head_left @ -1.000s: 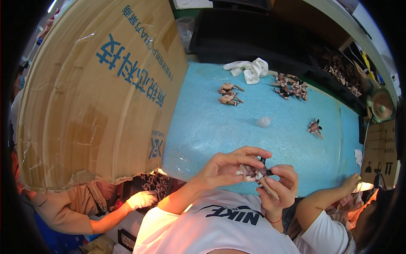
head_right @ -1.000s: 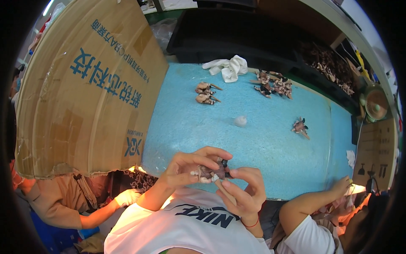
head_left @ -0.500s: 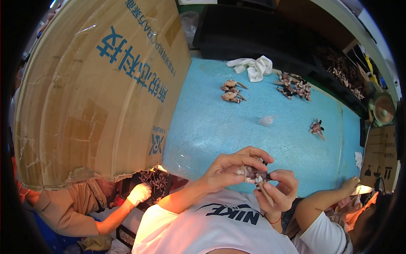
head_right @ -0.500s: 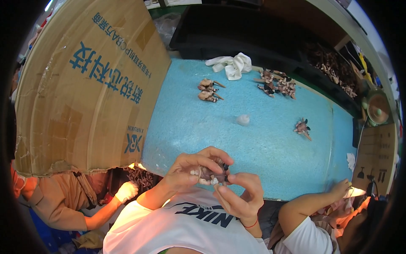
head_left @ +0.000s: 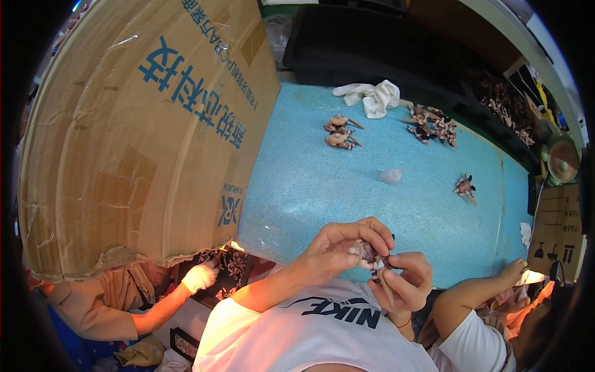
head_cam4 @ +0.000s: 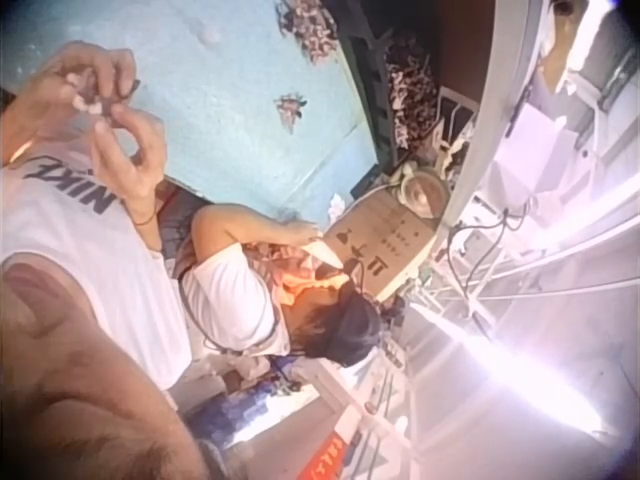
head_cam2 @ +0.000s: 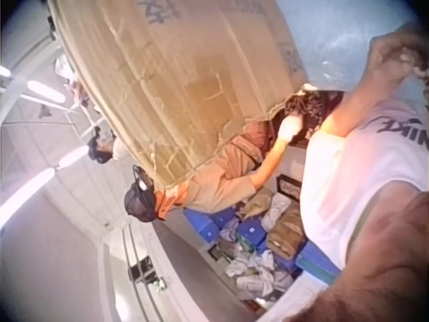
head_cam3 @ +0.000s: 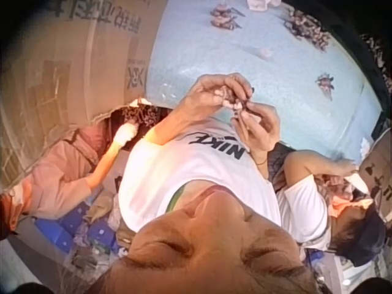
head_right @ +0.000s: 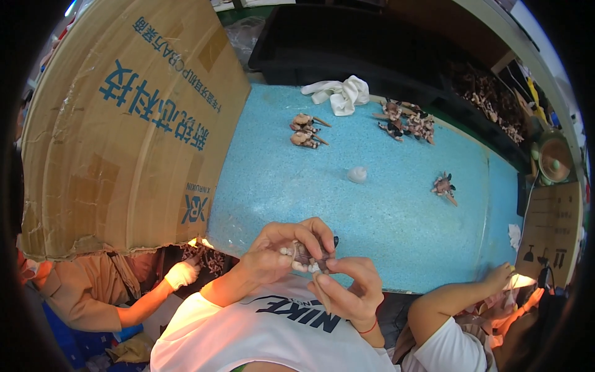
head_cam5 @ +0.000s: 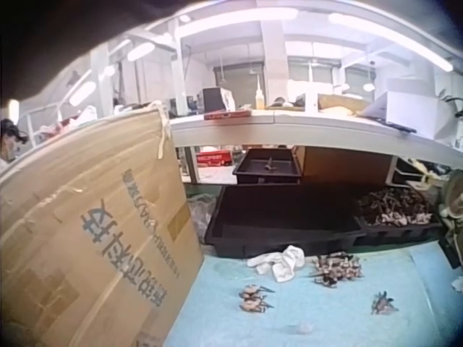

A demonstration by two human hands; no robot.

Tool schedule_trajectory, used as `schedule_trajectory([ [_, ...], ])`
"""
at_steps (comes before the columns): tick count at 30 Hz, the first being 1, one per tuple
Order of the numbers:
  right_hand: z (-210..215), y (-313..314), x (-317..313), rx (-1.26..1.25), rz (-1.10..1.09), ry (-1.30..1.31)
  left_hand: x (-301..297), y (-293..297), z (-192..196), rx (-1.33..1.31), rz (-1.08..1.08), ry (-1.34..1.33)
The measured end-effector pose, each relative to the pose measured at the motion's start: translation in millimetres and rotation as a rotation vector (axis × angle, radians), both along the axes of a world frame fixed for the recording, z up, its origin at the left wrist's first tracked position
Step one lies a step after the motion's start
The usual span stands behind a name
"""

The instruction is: The person assembles small plastic toy figurines by gluing together multiple plastic figurine parts with a glue applicator.

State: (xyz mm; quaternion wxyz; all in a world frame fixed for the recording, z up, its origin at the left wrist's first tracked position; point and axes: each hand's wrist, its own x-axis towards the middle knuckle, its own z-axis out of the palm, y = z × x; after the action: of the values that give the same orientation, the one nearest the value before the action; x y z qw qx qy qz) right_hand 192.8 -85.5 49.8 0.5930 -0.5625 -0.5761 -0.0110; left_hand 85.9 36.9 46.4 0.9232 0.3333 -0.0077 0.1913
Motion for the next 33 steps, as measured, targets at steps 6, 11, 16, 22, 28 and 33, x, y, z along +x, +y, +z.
schedule_trajectory([
  [6, 0, -1, 1, -0.01, 0.005, -0.019, 1, -2, 2, -0.016, 0.005, 0.013],
  [11, -1, -2, 2, -0.011, 0.003, -0.021, 1, -1, 3, -0.021, -0.006, 0.024],
  [16, -2, 0, 2, -0.003, 0.017, 0.0, 0, -2, 2, -0.035, -0.004, 0.034],
  [22, -2, -2, 1, -0.016, 0.016, -0.007, -1, -4, 3, -0.058, -0.015, 0.03],
  [28, -4, -2, 2, -0.022, 0.03, 0.014, -1, -7, 10, -0.127, 0.006, 0.148],
  [33, -5, -2, 1, -0.031, 0.04, 0.02, -3, -7, 8, -0.127, 0.008, 0.114],
])
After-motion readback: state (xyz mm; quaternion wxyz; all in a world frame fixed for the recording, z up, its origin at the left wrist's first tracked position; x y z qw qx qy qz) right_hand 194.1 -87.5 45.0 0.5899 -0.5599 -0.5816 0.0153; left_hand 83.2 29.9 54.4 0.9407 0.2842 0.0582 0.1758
